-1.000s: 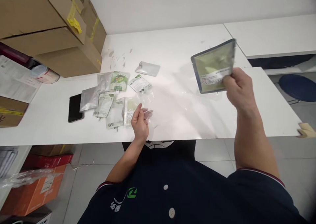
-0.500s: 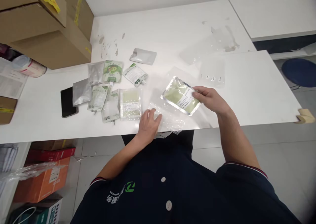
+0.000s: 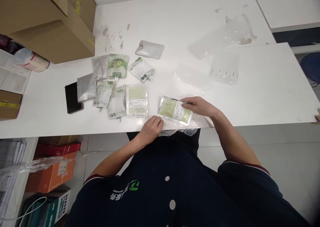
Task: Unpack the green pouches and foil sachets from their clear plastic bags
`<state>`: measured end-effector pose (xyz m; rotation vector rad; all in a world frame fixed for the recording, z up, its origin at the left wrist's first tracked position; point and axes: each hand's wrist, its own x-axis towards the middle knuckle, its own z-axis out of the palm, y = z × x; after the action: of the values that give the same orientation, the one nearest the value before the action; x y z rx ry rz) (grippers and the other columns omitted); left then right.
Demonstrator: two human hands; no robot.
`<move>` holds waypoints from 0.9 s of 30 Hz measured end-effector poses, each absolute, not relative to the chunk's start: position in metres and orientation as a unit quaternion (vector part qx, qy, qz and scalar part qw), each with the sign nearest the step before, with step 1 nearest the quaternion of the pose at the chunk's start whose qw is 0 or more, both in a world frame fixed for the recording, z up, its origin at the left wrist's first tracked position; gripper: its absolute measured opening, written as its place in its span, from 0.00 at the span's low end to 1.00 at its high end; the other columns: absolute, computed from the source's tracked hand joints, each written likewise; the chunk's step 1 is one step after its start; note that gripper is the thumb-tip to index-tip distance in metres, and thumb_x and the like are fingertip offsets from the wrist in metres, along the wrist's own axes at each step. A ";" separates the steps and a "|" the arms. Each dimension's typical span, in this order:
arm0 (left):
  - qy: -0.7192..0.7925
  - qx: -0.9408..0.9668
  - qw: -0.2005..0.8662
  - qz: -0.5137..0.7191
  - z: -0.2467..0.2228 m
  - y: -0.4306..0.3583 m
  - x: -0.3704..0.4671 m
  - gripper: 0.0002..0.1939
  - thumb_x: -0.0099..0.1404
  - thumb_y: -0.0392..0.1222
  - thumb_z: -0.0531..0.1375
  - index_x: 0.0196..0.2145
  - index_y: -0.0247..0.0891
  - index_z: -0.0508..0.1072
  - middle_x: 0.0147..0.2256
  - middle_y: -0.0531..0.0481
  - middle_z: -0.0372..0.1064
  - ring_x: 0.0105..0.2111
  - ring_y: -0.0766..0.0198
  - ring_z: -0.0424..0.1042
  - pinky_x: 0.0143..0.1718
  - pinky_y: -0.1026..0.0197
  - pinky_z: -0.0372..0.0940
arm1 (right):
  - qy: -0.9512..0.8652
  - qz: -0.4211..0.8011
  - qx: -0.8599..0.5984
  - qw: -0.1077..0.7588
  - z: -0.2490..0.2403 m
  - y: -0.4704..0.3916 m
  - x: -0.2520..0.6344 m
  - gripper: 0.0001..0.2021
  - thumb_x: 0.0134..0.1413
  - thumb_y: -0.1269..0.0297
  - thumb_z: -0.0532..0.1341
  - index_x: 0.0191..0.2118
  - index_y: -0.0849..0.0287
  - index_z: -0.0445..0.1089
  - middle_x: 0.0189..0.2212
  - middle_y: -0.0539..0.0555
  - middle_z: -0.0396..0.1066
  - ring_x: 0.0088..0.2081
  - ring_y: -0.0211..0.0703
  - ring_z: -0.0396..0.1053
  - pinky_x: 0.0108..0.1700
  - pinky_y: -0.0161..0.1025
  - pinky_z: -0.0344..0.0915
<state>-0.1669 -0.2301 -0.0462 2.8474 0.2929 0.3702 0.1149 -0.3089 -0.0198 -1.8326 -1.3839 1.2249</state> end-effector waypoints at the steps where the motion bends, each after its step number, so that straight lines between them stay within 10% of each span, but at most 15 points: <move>1: 0.106 0.973 0.149 0.137 -0.048 -0.228 -0.167 0.16 0.69 0.28 0.44 0.36 0.36 0.70 0.36 0.39 0.73 0.39 0.55 0.74 0.41 0.49 0.72 | -0.516 0.458 -0.674 0.264 -0.019 -0.311 0.117 0.15 0.59 0.55 0.58 0.48 0.47 0.77 0.41 0.50 0.78 0.40 0.44 0.75 0.40 0.43 0.71; 9: 0.072 0.930 0.328 0.145 -0.052 -0.213 -0.158 0.12 0.71 0.36 0.50 0.31 0.38 0.69 0.48 0.40 0.74 0.59 0.52 0.68 0.60 0.40 0.62 | -0.550 0.285 -0.766 0.175 -0.017 -0.324 0.097 0.19 0.60 0.54 0.59 0.54 0.50 0.74 0.52 0.59 0.71 0.46 0.56 0.72 0.46 0.55 0.69; 17: 0.171 0.888 0.382 0.189 -0.013 -0.200 -0.132 0.10 0.70 0.41 0.52 0.30 0.40 0.67 0.31 0.46 0.72 0.34 0.58 0.73 0.43 0.51 0.68 | -0.600 0.475 -0.551 0.333 0.002 -0.372 0.120 0.32 0.61 0.34 0.47 0.63 0.44 0.65 0.64 0.53 0.62 0.66 0.55 0.56 0.65 0.56 0.55; 20: 0.228 0.865 0.398 0.204 0.000 -0.186 -0.100 0.08 0.70 0.42 0.54 0.31 0.40 0.65 0.25 0.52 0.64 0.25 0.64 0.64 0.36 0.58 0.62 | -0.569 0.484 -0.562 0.355 0.005 -0.378 0.128 0.43 0.48 0.32 0.61 0.67 0.45 0.57 0.67 0.54 0.56 0.67 0.58 0.54 0.65 0.55 0.55; 27: 0.292 0.909 0.258 0.150 -0.015 -0.149 -0.011 0.06 0.71 0.36 0.50 0.42 0.38 0.66 0.39 0.45 0.69 0.38 0.59 0.68 0.40 0.56 0.62 | -0.309 0.269 -0.801 0.437 -0.031 -0.327 0.121 0.21 0.53 0.51 0.62 0.48 0.60 0.70 0.32 0.54 0.73 0.32 0.44 0.70 0.38 0.43 0.68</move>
<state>-0.0112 -0.1488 -0.0146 2.4630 0.7917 0.4065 0.1211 -0.3271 -0.0311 -1.9918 -0.7694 0.6690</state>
